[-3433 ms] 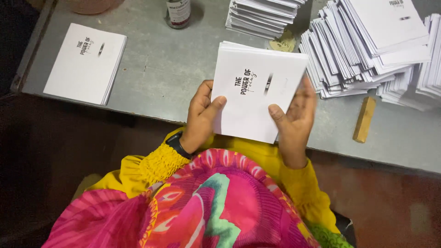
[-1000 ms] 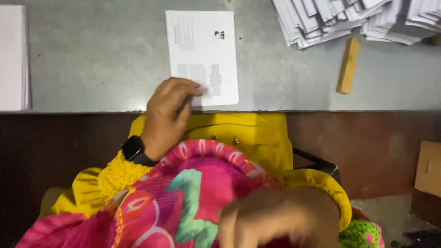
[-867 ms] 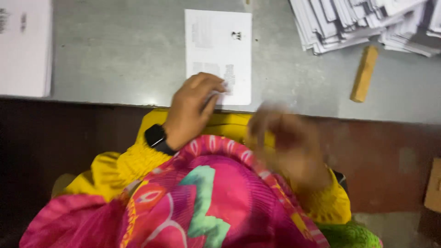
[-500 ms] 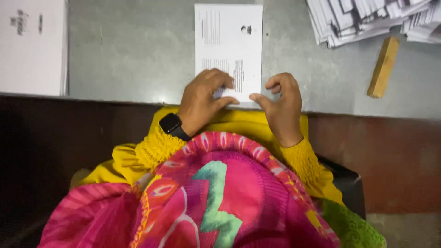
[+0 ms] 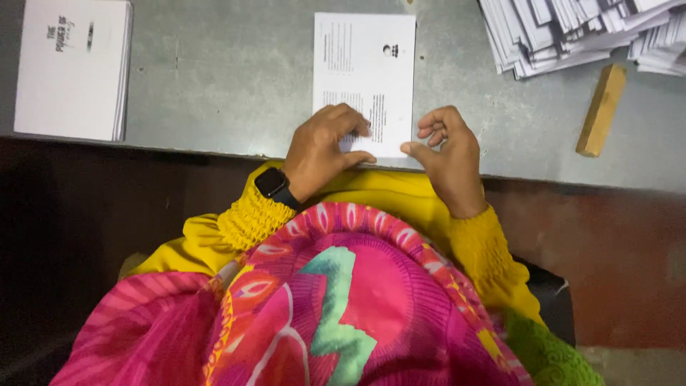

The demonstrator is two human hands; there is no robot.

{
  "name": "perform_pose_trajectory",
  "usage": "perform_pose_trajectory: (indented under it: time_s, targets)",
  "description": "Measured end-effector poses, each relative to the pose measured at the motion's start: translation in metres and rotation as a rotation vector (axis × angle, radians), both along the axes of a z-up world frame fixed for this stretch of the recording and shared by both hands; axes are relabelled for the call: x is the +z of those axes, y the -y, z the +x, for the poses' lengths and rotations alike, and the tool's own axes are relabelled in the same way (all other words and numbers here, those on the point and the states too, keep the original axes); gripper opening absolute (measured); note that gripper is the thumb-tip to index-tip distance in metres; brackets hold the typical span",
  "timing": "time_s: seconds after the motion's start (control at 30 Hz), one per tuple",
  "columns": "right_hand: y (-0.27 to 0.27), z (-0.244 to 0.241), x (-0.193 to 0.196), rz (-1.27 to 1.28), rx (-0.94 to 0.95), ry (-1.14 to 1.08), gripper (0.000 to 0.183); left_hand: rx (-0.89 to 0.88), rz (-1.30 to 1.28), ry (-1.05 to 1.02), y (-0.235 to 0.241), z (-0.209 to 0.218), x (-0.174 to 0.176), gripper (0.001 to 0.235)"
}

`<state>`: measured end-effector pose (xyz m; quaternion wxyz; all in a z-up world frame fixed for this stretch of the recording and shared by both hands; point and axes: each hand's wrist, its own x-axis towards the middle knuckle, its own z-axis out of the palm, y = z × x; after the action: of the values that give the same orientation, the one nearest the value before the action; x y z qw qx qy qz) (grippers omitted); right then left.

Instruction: Inspecting and stacking printed booklets on a work table

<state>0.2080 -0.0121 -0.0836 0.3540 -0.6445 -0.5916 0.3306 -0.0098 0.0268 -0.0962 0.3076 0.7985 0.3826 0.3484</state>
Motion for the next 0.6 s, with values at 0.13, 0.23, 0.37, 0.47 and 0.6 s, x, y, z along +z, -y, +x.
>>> perform_pose_trajectory:
  time_s: [0.13,0.23,0.37,0.47,0.6]
  targets:
    - [-0.001,-0.005,0.0,0.008,-0.046,0.035,0.034,-0.022,-0.012,0.003,-0.001,0.0,-0.001,0.035]
    - [-0.001,-0.007,0.003,-0.015,-0.068,0.041,0.031,0.003,0.003,-0.002,-0.001,0.0,-0.004,0.035]
    - [-0.001,-0.01,0.006,-0.009,-0.079,0.053,0.031,-0.02,0.012,0.007,-0.001,-0.001,-0.004,0.034]
    - [-0.005,-0.008,0.004,-0.022,-0.084,0.09,0.03,-0.014,0.013,0.002,-0.003,-0.002,0.0,0.034]
    - [-0.003,0.0,-0.005,0.016,-0.056,-0.102,0.033,-0.036,0.069,-0.018,0.002,-0.002,-0.001,0.02]
